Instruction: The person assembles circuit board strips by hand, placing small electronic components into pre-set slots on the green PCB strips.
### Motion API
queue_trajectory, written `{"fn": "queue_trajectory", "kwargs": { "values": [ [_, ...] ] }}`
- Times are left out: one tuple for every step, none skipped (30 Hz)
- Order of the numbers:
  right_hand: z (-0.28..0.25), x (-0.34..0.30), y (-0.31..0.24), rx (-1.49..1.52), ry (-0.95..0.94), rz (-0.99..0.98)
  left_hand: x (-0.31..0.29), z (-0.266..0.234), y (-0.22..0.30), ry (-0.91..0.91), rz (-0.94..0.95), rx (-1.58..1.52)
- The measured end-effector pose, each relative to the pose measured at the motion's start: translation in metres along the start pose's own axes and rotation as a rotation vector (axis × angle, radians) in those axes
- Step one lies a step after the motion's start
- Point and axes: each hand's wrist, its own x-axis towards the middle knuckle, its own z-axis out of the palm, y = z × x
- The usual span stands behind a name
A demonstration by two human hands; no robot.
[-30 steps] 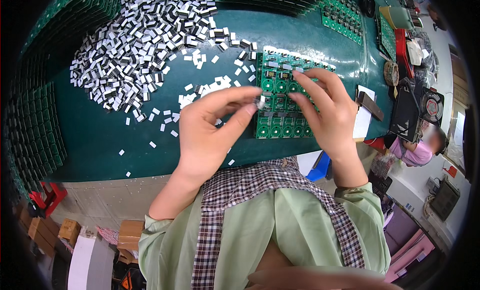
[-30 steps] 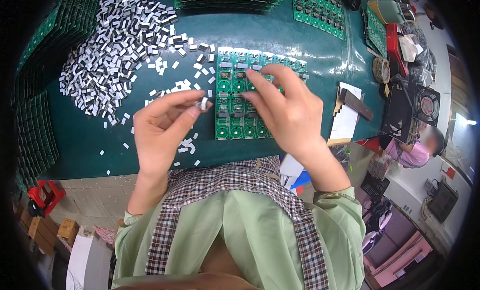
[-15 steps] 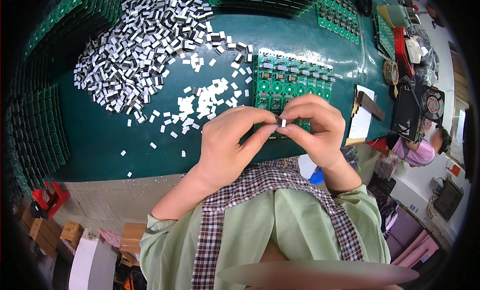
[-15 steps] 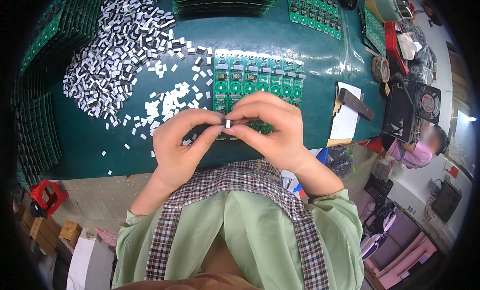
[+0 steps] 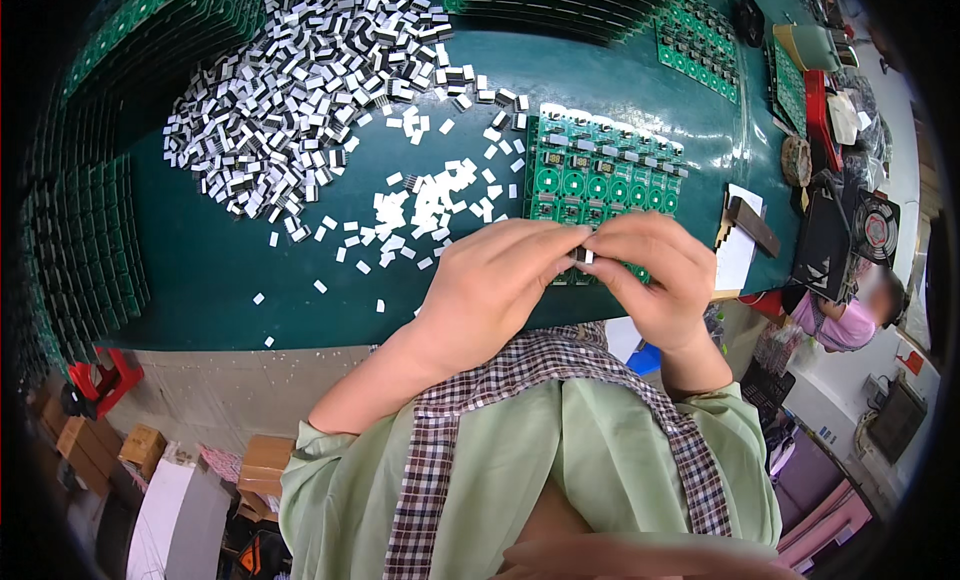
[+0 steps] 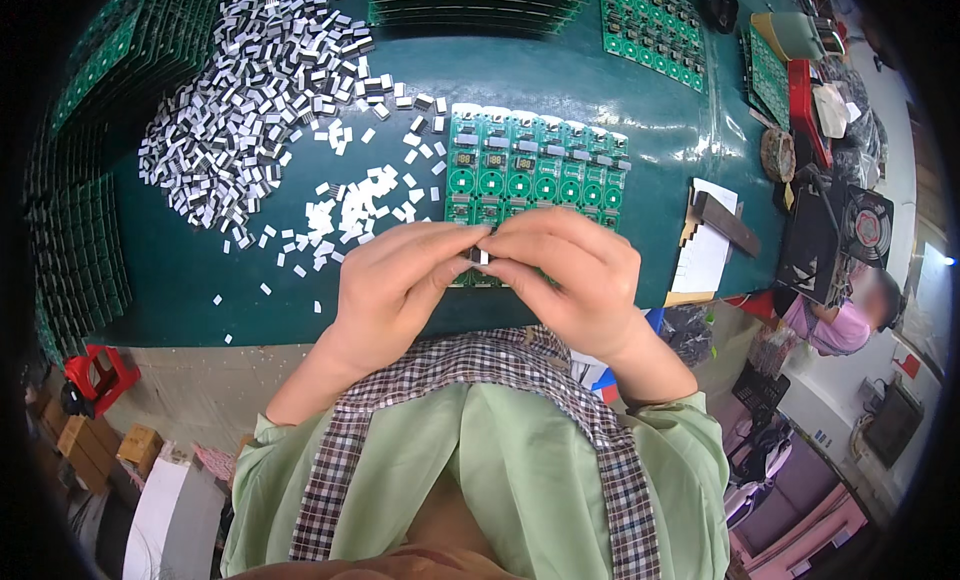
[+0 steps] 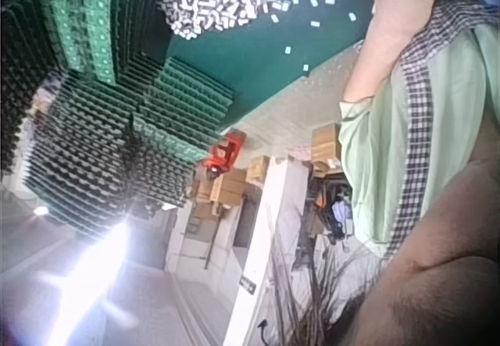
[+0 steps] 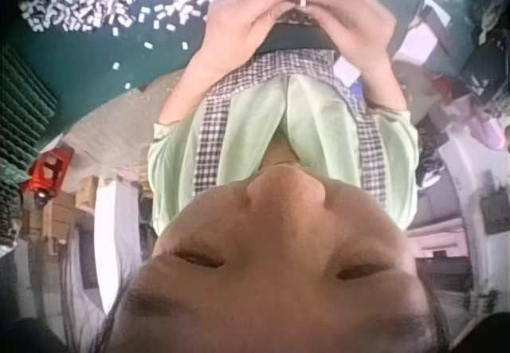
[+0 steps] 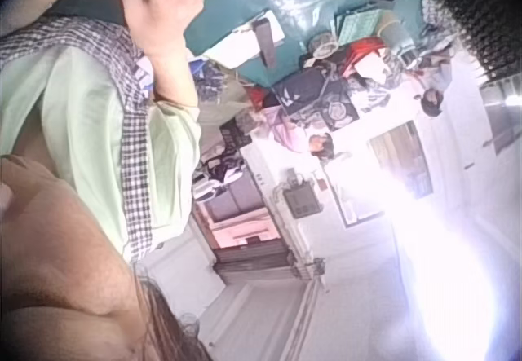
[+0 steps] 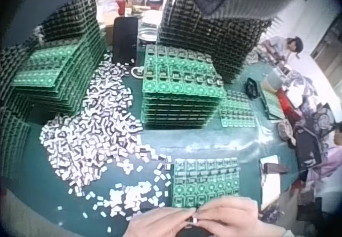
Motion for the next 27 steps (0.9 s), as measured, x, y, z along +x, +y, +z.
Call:
{"fn": "queue_trajectory", "kwargs": {
  "values": [
    [0.002, -0.001, -0.002, -0.077, 0.056, -0.003, 0.0, 0.0, -0.001, -0.023, 0.047, 0.075],
    [0.003, 0.0, -0.005, -0.053, 0.083, 0.034, 0.001, 0.001, -0.004, 0.027, 0.118, 0.111],
    [0.004, 0.0, -0.006, -0.062, 0.086, 0.041, 0.001, 0.001, -0.004, 0.021, 0.122, 0.101],
    [0.005, -0.001, -0.005, -0.029, 0.103, 0.047, 0.001, -0.001, -0.002, 0.036, 0.13, 0.126],
    [0.005, -0.002, -0.004, 0.005, 0.12, 0.052, 0.001, -0.001, -0.002, 0.052, 0.139, 0.152],
    [0.005, -0.003, -0.002, -0.026, 0.112, 0.018, 0.002, 0.0, -0.004, 0.088, 0.178, 0.176],
    [0.003, -0.001, -0.001, -0.029, 0.11, 0.02, 0.002, -0.001, -0.003, 0.088, 0.177, 0.171],
    [0.0, 0.002, 0.001, -0.082, 0.125, -0.003, 0.004, -0.004, -0.001, 0.072, 0.196, 0.236],
    [-0.002, 0.004, 0.003, -0.139, 0.144, -0.021, 0.004, -0.006, 0.0, 0.051, 0.218, 0.296],
    [-0.005, 0.008, 0.01, -0.2, 0.191, 0.007, 0.004, -0.01, -0.003, 0.087, 0.246, 0.349],
    [-0.01, 0.011, 0.021, -0.389, 0.199, -0.056, 0.004, -0.018, -0.004, 0.135, 0.197, 0.516],
    [-0.014, 0.01, 0.031, -0.439, 0.177, -0.023, 0.006, -0.027, -0.005, 0.181, 0.149, 0.681],
    [-0.016, 0.008, 0.037, -0.489, 0.155, 0.01, 0.008, -0.031, -0.005, 0.215, 0.016, 0.861],
    [-0.016, 0.007, 0.04, -0.495, 0.156, 0.016, 0.01, -0.035, -0.008, 0.22, -0.038, 0.977],
    [-0.015, 0.006, 0.042, -0.526, 0.143, -0.011, 0.01, -0.04, -0.01, 0.23, -0.101, 1.101],
    [-0.014, 0.006, 0.042, -0.558, 0.13, -0.038, 0.008, -0.043, -0.011, 0.229, -0.104, 1.102],
    [-0.014, 0.006, 0.041, -0.557, 0.129, -0.037, 0.005, -0.044, -0.012, 0.166, -0.163, 1.012],
    [-0.014, 0.007, 0.04, -0.565, 0.115, -0.038, 0.003, -0.045, -0.013, 0.107, -0.222, 0.92],
    [-0.014, 0.008, 0.039, -0.573, 0.101, -0.038, 0.002, -0.045, -0.014, 0.107, -0.224, 0.92],
    [-0.014, 0.008, 0.039, -0.574, 0.1, -0.037, 0.002, -0.044, -0.015, 0.126, -0.203, 0.915],
    [-0.014, 0.009, 0.038, -0.584, 0.091, -0.044, 0.002, -0.044, -0.015, 0.146, -0.182, 0.91],
    [-0.014, 0.009, 0.038, -0.595, 0.082, -0.051, 0.002, -0.044, -0.015, 0.145, -0.181, 0.91],
    [-0.015, 0.011, 0.036, -0.595, 0.083, -0.05, 0.003, -0.043, -0.014, 0.167, -0.17, 0.891],
    [-0.017, 0.013, 0.034, -0.597, 0.053, -0.038, 0.003, -0.043, -0.013, 0.19, -0.162, 0.872],
    [-0.017, 0.014, 0.032, -0.598, 0.024, -0.027, 0.003, -0.043, -0.013, 0.189, -0.161, 0.872],
    [-0.017, 0.014, 0.032, -0.599, 0.025, -0.026, 0.003, -0.042, -0.012, 0.215, -0.157, 0.776],
    [-0.017, 0.014, 0.033, -0.601, 0.013, -0.024, 0.003, -0.042, -0.012, 0.242, -0.153, 0.68]
  ]
}}
